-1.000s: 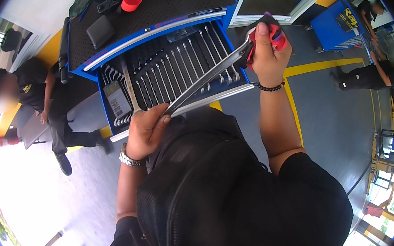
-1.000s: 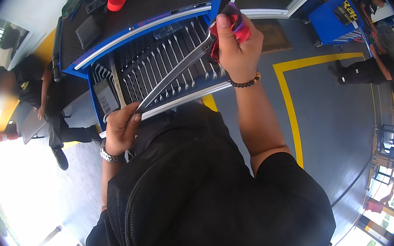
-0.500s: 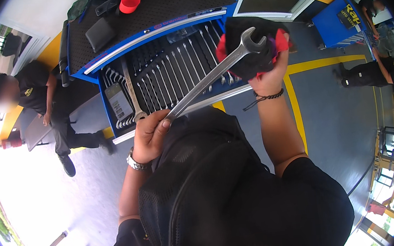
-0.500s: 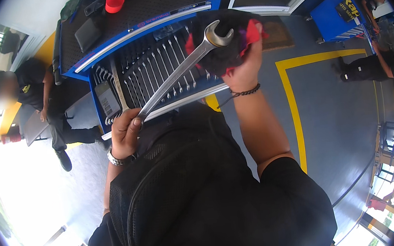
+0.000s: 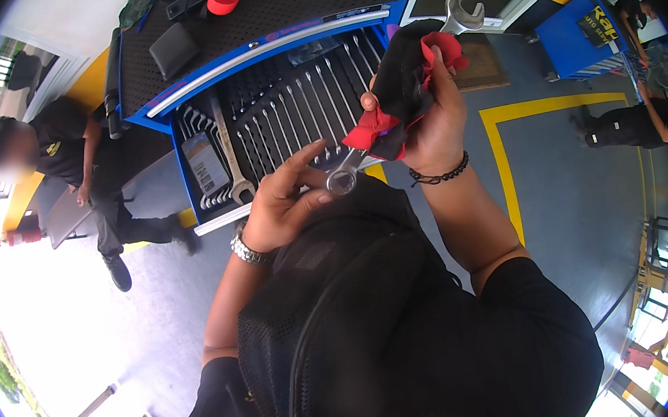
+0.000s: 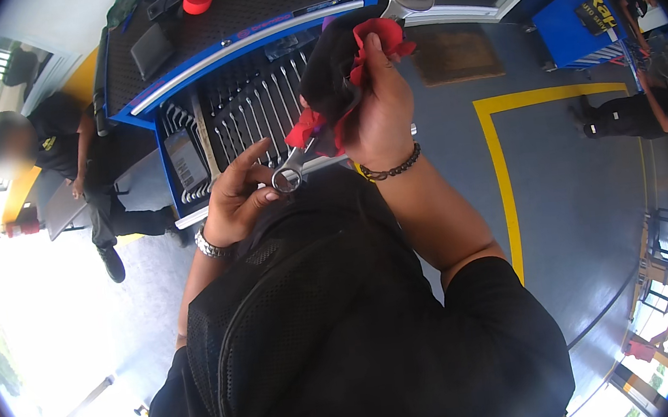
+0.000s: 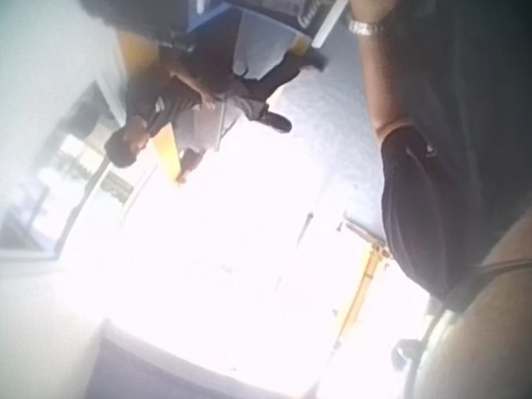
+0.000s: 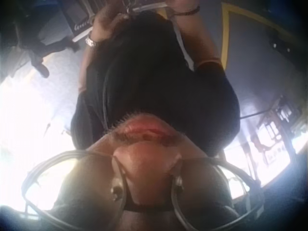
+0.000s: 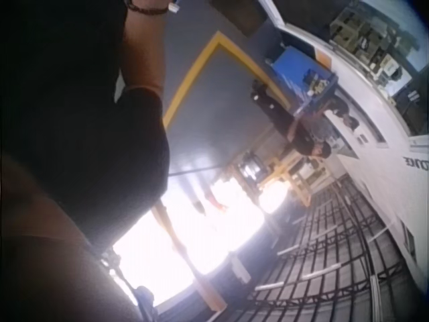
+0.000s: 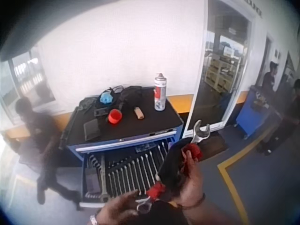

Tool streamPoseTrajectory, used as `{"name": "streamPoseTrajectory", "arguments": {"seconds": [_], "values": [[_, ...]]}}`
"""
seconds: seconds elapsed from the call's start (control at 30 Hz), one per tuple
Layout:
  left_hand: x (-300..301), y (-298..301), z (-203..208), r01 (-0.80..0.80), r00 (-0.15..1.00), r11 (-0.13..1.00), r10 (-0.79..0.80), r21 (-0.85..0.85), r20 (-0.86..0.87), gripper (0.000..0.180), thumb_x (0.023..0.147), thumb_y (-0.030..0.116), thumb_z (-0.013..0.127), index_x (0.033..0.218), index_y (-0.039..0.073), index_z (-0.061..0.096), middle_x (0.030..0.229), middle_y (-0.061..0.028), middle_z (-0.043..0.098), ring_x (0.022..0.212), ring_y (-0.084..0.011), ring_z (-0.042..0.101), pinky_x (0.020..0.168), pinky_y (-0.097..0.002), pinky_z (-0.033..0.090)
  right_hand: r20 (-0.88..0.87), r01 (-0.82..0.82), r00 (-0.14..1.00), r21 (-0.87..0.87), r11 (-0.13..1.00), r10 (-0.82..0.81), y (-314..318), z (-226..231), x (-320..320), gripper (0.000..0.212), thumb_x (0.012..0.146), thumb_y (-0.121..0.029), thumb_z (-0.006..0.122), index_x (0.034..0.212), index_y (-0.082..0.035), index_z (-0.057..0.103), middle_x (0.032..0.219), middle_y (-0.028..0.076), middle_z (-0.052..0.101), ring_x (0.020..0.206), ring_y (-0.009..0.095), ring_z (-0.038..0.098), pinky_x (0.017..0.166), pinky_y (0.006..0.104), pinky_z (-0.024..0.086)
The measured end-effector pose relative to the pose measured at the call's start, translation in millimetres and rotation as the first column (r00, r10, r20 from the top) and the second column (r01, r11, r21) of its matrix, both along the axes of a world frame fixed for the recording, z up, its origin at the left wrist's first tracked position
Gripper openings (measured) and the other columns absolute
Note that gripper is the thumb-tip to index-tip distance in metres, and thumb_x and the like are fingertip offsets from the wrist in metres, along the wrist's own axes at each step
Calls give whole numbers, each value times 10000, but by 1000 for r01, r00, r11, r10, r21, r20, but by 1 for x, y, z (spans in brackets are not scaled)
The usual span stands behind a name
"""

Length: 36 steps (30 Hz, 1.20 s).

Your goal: The person repeatedly picks up wrenches from an open tool drawer, wipes each one with a red cloth, and places them back into the drawer. The person handles multiple wrenches one at a time throughout the clip.

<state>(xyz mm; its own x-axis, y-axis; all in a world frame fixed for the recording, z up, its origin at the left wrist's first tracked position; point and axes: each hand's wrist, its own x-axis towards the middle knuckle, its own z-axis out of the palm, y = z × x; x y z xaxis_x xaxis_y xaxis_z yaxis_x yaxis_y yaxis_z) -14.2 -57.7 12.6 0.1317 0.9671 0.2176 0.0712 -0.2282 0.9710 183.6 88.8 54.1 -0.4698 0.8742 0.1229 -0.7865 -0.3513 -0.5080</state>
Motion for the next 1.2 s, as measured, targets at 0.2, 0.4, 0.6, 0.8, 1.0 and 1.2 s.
{"name": "streamPoseTrajectory", "arguments": {"seconds": [0.2, 0.4, 0.6, 0.8, 1.0, 1.2], "values": [[10, 12, -12, -177, 978, 966, 195, 191, -79, 666, 852, -13, 744, 1449, 34, 455, 1037, -92, 726, 945, -175, 709, 856, -323, 545, 104, 67, 993, -43, 997, -63, -20, -6, -5, 414, 1056, -421, 459, 1279, -94, 581, 1035, 82, 681, 870, 240, 674, 800, 430, 553], [39, 32, -6, -201, 979, 963, 205, 180, -5, 784, 830, 6, 751, 1507, 51, 358, 1196, -105, 617, 1035, -190, 643, 880, -314, 522, 254, -117, 963, 83, 990, 93, -33, -3, -13, 230, 1036, -202, 583, 1203, -47, 612, 1006, -5, 677, 887, 113, 645, 805, 287, 527], [13, 41, 10, -121, 947, 985, 76, 127, 312, 720, 929, 104, 667, 1543, 25, 300, 1388, -129, 514, 1271, -204, 494, 1039, -365, 423, 785, -449, 541, 574, 685, -303, -9, 4, 14, 261, 960, -292, 683, 1062, -54, 658, 849, 54, 716, 745, 186, 688, 682, 327, 533], [21, 31, 22, -275, 935, 938, 208, 213, 289, 141, 957, -6, 639, 1088, -8, 694, 1133, -134, 699, 985, -173, 655, 910, -299, 509, 704, -565, 443, 700, 438, -554, -6, -2, 20, 326, 790, -319, 812, 910, -66, 646, 722, 126, 670, 654, 315, 679, 614, 355, 522], [28, 15, 14, -395, 916, 881, 356, 261, 184, 162, 897, -32, 682, 1058, -35, 695, 1051, -146, 719, 936, -211, 688, 795, -304, 540, 312, -285, 450, 938, 197, -836, 14, -14, 28, 340, 726, -288, 841, 898, -64, 652, 714, 108, 646, 618, 275, 658, 570, 333, 506], [42, 12, 24, -313, 932, 854, 360, 415, -38, 176, 875, 36, 716, 1036, -31, 700, 969, -190, 727, 786, -246, 704, 684, -306, 547, 366, 332, 424, 788, 518, -829, 20, -11, 20, 269, 973, -270, 674, 880, -18, 663, 769, 9, 672, 687, 57, 607, 592, 242, 455]]}}
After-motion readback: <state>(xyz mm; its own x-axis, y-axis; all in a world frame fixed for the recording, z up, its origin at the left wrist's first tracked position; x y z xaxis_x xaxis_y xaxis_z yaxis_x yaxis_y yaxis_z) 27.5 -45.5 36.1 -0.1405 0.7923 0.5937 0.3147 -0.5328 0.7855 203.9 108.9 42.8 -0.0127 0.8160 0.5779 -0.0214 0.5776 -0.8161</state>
